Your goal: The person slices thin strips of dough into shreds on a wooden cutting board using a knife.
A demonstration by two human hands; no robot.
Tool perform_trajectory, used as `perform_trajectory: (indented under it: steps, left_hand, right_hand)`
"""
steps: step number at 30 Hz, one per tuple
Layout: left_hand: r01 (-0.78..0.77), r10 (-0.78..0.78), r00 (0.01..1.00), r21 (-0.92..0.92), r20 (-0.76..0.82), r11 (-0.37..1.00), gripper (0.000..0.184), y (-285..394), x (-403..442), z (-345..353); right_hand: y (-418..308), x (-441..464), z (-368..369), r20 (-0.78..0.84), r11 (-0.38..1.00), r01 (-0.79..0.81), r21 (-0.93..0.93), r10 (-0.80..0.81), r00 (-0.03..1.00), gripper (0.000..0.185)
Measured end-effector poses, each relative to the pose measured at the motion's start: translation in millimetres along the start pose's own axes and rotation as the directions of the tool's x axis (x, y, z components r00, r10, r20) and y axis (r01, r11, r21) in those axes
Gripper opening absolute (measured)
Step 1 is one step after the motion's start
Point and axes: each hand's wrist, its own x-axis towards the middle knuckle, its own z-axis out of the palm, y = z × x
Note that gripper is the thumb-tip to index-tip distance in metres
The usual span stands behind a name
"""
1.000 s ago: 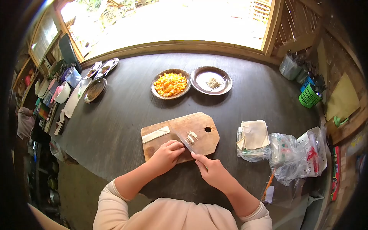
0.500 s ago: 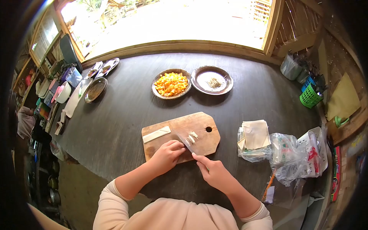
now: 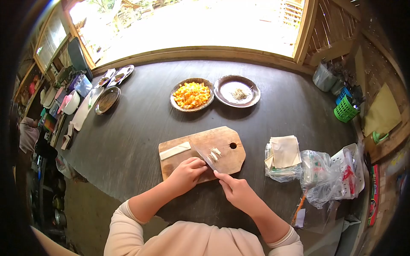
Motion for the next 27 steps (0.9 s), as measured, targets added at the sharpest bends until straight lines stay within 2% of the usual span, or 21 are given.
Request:
perform_trajectory:
  steps: [6, 12, 14, 15, 17, 23, 27]
  left_hand:
    - [-0.004, 0.004, 1.000, -0.005, 0.007, 1.000, 0.029, -1, 1, -1]
    - [-0.004, 0.004, 1.000, -0.002, -0.003, 1.000, 0.029, -2, 0, 1]
    - [-0.008, 0.008, 1.000, -0.003, -0.006, 1.000, 0.028, -2, 0, 1]
    - [0.002, -0.002, 1.000, -0.001, 0.006, 1.000, 0.028, 0, 0, -1]
    - [0.003, -0.003, 1.000, 0.002, 0.016, 1.000, 0.028, 1, 1, -2]
    - [-0.008, 0.008, 1.000, 0.006, -0.004, 1.000, 0.027, -2, -1, 1]
    - [0.005, -0.005, 1.000, 0.001, 0.006, 1.000, 0.028, 0, 0, 0]
  right_hand:
    - [8, 6, 4, -0.016, 0.998, 0.063, -0.026, -0.064, 0.998, 0.032]
    - [1, -1, -3, 0.044, 0.996, -0.085, -0.002, 0.085, 0.995, 0.031]
    - [13, 2, 4, -0.037, 0.996, 0.091, -0.022, -0.092, 0.995, 0.032]
    - [10, 4, 5, -0.037, 0.996, 0.088, -0.021, -0.089, 0.995, 0.032]
    - [0, 10, 4, 0.016, 1.000, -0.019, -0.021, 0.019, 1.000, 0.032]
    - [3, -1, -2, 0.019, 0.999, -0.042, -0.007, 0.042, 0.999, 0.031]
    - [10, 6, 5, -0.035, 0.999, 0.052, 0.008, -0.052, 0.998, 0.032]
